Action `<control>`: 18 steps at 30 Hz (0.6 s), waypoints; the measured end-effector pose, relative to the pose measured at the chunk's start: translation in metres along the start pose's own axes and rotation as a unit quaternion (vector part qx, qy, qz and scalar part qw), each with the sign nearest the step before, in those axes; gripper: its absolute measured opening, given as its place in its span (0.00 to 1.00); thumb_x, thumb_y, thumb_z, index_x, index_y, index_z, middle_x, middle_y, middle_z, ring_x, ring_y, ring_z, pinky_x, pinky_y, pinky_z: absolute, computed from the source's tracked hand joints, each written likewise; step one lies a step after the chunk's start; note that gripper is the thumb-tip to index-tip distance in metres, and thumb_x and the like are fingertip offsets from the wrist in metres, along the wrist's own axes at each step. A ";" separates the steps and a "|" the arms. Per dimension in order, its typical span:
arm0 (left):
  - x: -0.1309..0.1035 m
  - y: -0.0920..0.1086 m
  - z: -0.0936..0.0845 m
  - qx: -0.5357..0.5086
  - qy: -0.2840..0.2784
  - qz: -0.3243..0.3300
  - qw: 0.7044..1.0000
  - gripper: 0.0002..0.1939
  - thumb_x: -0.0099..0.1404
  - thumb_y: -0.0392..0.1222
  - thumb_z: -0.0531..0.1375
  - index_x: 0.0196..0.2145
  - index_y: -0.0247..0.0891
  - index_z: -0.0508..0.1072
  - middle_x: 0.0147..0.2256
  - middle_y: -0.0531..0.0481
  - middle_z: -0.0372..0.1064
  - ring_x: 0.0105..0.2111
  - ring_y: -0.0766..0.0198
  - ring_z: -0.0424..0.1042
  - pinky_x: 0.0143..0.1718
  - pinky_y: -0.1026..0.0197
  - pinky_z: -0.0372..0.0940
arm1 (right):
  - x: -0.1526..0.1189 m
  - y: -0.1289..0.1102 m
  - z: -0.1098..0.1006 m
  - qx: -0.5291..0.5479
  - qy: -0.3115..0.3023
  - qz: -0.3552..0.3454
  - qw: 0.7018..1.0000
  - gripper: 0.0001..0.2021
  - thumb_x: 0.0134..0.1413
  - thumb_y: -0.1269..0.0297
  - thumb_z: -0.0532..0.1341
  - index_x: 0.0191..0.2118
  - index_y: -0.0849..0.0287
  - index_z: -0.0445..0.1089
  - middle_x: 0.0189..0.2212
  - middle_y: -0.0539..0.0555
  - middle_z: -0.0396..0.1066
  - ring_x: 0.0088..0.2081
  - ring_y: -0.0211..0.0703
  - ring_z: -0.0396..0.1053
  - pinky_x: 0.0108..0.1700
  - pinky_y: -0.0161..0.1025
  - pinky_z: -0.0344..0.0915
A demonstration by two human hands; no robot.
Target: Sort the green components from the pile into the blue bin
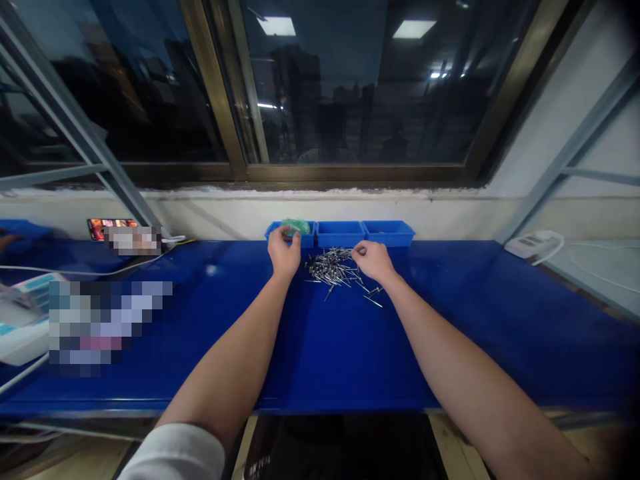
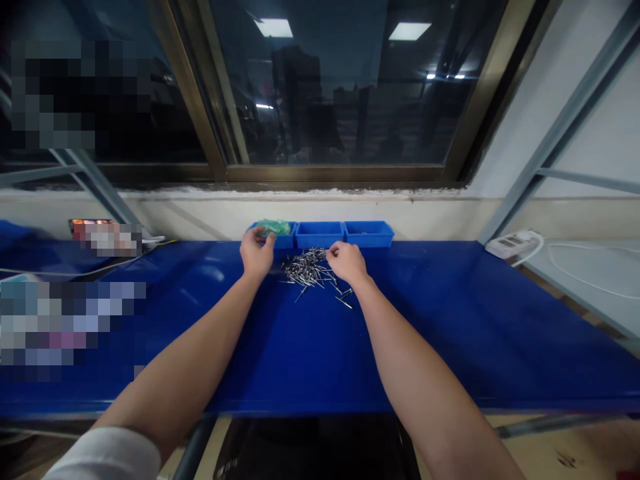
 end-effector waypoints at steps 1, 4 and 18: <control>0.003 0.000 0.000 0.004 0.000 0.013 1.000 0.17 0.58 0.43 0.57 0.44 0.33 0.68 0.42 0.42 0.67 0.35 0.62 0.70 0.45 0.57 0.63 | 0.000 0.000 0.001 -0.001 -0.006 0.001 1.000 0.07 0.49 0.62 0.57 0.30 0.55 0.72 0.27 0.50 0.75 0.32 0.41 0.71 0.34 0.34 0.63; 0.011 -0.005 0.006 0.013 -0.039 0.017 0.999 0.25 0.57 0.42 0.59 0.51 0.33 0.64 0.49 0.39 0.64 0.37 0.61 0.70 0.48 0.56 0.62 | 0.000 0.000 0.002 -0.008 -0.024 0.001 1.000 0.07 0.49 0.62 0.58 0.30 0.55 0.73 0.27 0.51 0.75 0.32 0.41 0.71 0.35 0.34 0.63; -0.012 0.003 0.029 0.036 -0.216 0.043 0.975 0.16 0.59 0.41 0.58 0.45 0.34 0.70 0.41 0.45 0.73 0.36 0.60 0.72 0.42 0.58 0.67 | 0.004 0.011 -0.006 -0.043 0.009 0.031 0.999 0.08 0.48 0.65 0.56 0.31 0.55 0.73 0.30 0.53 0.75 0.36 0.44 0.70 0.41 0.39 0.63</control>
Point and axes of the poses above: each hand's wrist, its own x-axis towards the middle knuckle, its own z-axis out of the palm, y = z × x, the point moved 6 cm from there along x, towards the middle knuckle
